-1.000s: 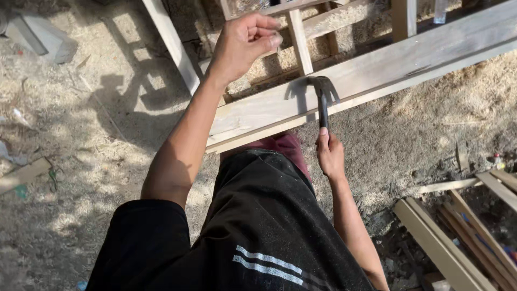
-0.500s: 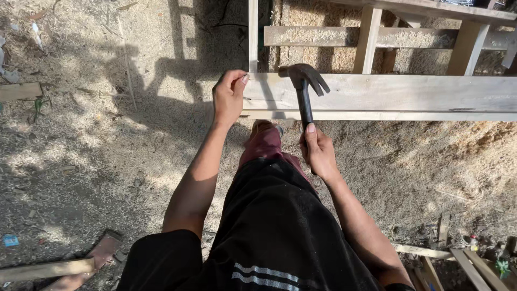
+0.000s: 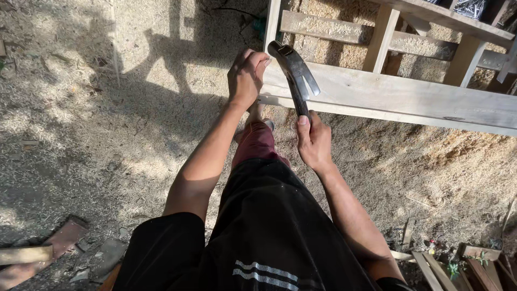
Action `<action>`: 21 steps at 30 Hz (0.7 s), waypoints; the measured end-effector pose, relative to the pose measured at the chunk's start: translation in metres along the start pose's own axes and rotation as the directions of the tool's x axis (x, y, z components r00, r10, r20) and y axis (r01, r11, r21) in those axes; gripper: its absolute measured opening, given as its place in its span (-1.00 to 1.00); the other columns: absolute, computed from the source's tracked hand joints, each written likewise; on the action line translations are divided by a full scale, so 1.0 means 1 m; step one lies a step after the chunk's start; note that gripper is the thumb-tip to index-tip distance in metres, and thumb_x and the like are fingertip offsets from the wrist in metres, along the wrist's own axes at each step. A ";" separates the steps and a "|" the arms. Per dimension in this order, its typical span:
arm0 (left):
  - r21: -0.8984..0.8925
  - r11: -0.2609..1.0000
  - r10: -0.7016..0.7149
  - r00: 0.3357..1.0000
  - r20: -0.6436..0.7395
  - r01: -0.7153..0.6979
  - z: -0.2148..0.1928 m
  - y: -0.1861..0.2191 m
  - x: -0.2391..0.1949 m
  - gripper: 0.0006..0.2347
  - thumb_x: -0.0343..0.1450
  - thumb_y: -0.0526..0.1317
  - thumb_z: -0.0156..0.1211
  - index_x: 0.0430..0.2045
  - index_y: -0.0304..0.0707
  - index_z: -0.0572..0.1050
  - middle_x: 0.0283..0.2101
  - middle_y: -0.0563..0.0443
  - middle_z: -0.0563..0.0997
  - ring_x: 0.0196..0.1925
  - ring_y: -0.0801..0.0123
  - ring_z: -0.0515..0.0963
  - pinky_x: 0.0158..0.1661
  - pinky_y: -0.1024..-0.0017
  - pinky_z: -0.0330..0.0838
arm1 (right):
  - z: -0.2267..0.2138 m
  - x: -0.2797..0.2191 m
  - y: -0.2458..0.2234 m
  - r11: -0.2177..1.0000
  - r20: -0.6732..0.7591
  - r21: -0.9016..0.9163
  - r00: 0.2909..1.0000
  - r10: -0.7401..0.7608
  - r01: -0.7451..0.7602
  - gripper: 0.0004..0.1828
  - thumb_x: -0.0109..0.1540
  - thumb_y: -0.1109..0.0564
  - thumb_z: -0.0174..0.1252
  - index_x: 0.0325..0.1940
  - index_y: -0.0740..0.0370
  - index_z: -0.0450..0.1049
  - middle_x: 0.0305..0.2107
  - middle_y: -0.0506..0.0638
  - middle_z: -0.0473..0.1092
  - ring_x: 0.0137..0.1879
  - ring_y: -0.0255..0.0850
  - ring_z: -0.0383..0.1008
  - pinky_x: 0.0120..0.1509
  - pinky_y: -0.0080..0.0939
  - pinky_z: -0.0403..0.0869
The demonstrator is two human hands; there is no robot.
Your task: The person measures and marks a wooden plank with a try square and pencil, then saws it to size. They position the cut plank onto a wooden frame and hammer nails to secure it. The person repeats measuring and marking on another plank.
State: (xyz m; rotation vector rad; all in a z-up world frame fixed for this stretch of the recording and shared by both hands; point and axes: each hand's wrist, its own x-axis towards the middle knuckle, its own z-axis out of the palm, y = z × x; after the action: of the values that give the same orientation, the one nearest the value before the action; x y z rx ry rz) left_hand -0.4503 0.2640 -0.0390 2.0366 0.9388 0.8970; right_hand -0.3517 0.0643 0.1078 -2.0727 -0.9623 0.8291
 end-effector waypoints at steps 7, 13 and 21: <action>-0.012 0.991 -0.135 0.988 0.081 0.136 0.015 -0.015 -0.002 -0.86 0.41 -0.50 0.11 -0.29 -0.29 0.58 -0.19 -0.04 0.60 -0.23 0.32 0.63 -0.22 0.45 0.56 | 0.005 0.018 0.000 0.948 0.053 -0.251 0.976 0.213 -0.194 -0.39 0.46 -0.30 -0.19 -0.34 0.26 0.37 -0.71 0.06 0.30 -0.59 -0.09 0.34 -0.45 0.01 0.31; -0.053 0.978 -0.181 0.952 0.247 0.199 -0.008 0.003 0.015 -0.92 0.52 -0.37 0.19 -0.20 -0.34 0.61 -0.15 -0.08 0.60 -0.13 0.27 0.63 -0.08 0.38 0.55 | 0.005 0.007 0.004 0.984 0.021 -0.175 0.999 0.038 -0.034 -0.36 0.47 -0.33 -0.27 -0.32 0.25 0.35 -0.71 -0.01 0.29 -0.60 -0.19 0.34 -0.48 -0.08 0.31; 0.463 0.858 -0.187 0.705 0.684 -0.221 -0.075 0.031 0.012 0.13 0.14 0.10 0.54 0.41 -0.63 -0.14 0.49 -0.49 -0.17 0.54 -0.23 -0.20 0.39 -0.12 -0.11 | -0.018 0.009 -0.024 0.985 0.104 0.134 0.990 0.098 -0.111 -0.37 0.46 -0.36 -0.29 -0.33 0.17 0.33 -0.65 -0.14 0.24 -0.60 -0.36 0.24 -0.57 -0.29 0.26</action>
State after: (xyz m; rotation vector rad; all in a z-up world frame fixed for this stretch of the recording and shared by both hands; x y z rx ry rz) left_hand -0.4946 0.2812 0.0277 2.5398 0.7379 -0.2428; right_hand -0.3418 0.0777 0.1345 -1.9913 -0.8269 1.0309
